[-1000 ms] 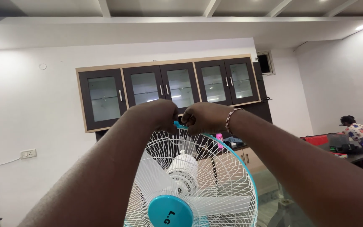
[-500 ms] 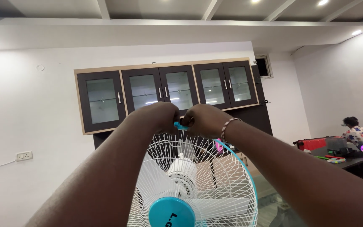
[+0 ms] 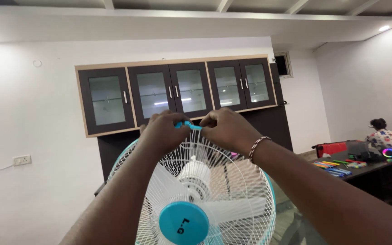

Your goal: The person disassembles a teal LG table fan on a glass table. They remove the front grille, then the fan blades, and finally the rear grille, using a yellow screwdriver to loosen the central hub nut. The components are placed on the table as they are removed.

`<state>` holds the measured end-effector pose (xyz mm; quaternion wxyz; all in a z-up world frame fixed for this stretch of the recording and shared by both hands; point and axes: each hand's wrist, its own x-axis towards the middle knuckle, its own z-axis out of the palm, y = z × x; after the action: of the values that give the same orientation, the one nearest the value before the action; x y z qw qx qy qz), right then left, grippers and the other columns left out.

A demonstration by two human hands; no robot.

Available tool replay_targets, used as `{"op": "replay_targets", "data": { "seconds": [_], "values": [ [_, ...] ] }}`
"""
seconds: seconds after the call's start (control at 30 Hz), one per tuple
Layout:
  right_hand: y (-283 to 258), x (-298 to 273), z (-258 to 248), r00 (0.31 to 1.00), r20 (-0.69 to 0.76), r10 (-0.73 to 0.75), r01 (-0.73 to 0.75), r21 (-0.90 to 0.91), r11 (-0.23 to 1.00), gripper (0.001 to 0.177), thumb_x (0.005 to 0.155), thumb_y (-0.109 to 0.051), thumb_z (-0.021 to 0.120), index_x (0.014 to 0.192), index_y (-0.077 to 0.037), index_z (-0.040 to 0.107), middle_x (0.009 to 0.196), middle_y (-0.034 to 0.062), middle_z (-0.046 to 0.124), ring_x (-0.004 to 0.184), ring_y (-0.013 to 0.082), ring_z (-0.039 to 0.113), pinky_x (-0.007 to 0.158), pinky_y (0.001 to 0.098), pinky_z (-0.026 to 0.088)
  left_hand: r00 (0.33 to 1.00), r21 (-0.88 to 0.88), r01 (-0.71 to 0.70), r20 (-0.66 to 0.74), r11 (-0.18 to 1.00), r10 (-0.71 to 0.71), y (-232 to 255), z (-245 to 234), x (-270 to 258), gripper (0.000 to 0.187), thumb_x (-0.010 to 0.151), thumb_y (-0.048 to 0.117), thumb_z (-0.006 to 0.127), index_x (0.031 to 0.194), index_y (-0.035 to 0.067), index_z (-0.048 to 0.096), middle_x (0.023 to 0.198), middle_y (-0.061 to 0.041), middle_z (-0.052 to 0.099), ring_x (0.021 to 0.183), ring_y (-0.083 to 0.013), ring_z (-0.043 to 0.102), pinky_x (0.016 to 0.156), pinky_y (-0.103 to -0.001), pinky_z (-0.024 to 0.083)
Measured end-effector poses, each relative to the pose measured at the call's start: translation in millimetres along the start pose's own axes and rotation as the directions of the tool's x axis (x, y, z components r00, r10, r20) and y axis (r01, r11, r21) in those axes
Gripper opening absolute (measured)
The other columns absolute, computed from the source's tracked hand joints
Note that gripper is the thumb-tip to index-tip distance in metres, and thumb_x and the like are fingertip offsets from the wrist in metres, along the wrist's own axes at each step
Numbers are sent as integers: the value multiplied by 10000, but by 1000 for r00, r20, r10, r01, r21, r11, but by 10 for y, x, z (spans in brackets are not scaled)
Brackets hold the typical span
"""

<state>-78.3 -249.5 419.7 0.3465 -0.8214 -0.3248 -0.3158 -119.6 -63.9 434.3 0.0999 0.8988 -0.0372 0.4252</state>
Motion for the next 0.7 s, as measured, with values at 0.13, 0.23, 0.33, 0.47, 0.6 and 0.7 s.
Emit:
{"op": "replay_targets", "data": {
  "seconds": [0.13, 0.23, 0.33, 0.47, 0.6, 0.7],
  "values": [
    [77, -57, -40, 999, -43, 4, -10, -122, 992, 357, 846, -318, 674, 1057, -48, 774, 889, 103, 780, 759, 201, 749, 756, 341, 590, 991, 49, 53, -122, 997, -46, 246, 132, -91, 322, 899, 332, 574, 1131, 234, 776, 1252, -86, 642, 1315, -299, 513, 1112, -666, 285],
    [125, -38, -87, 995, 6, 98, -96, -129, 987, 347, 859, -329, 667, 1052, -61, 776, 855, 121, 781, 755, 218, 761, 763, 356, 596, 964, 85, -26, -261, 996, 47, 427, 301, -199, 287, 937, 297, 547, 1092, 209, 772, 1212, -45, 679, 1259, -264, 564, 1112, -647, 312],
    [199, -52, -116, 992, 21, 121, -117, -143, 983, 327, 841, -321, 695, 1019, -64, 791, 854, 134, 785, 784, 224, 763, 779, 360, 594, 936, 178, -154, -289, 972, 202, 460, 390, -305, 288, 920, 346, 570, 1075, 195, 759, 1166, -53, 668, 1206, -249, 576, 1068, -627, 335],
    [323, -58, -125, 997, 10, 74, -72, -139, 988, 326, 830, -324, 716, 1029, -78, 793, 901, 136, 783, 828, 232, 765, 798, 355, 592, 876, 357, -284, -282, 890, 392, 433, 480, -328, 301, 957, 367, 537, 1089, 165, 718, 1138, -96, 619, 1144, -269, 580, 962, -650, 365],
    [359, -71, -51, 997, -66, 36, -44, -129, 991, 344, 854, -342, 717, 1034, -58, 787, 936, 133, 778, 885, 234, 750, 827, 354, 578, 818, 453, -275, -353, 848, 454, 383, 581, -292, 312, 1023, 398, 480, 1088, 170, 682, 1099, -76, 598, 1117, -269, 587, 976, -669, 393],
    [385, -108, 6, 993, -94, 66, -65, 5, 998, 352, 827, -299, 720, 1065, -46, 775, 947, 109, 788, 870, 196, 759, 813, 328, 587, 787, 487, -244, -406, 839, 465, 322, 641, -271, 306, 1047, 386, 459, 1069, 161, 665, 1089, -79, 587, 1104, -267, 588, 976, -668, 418]
  ]
}}
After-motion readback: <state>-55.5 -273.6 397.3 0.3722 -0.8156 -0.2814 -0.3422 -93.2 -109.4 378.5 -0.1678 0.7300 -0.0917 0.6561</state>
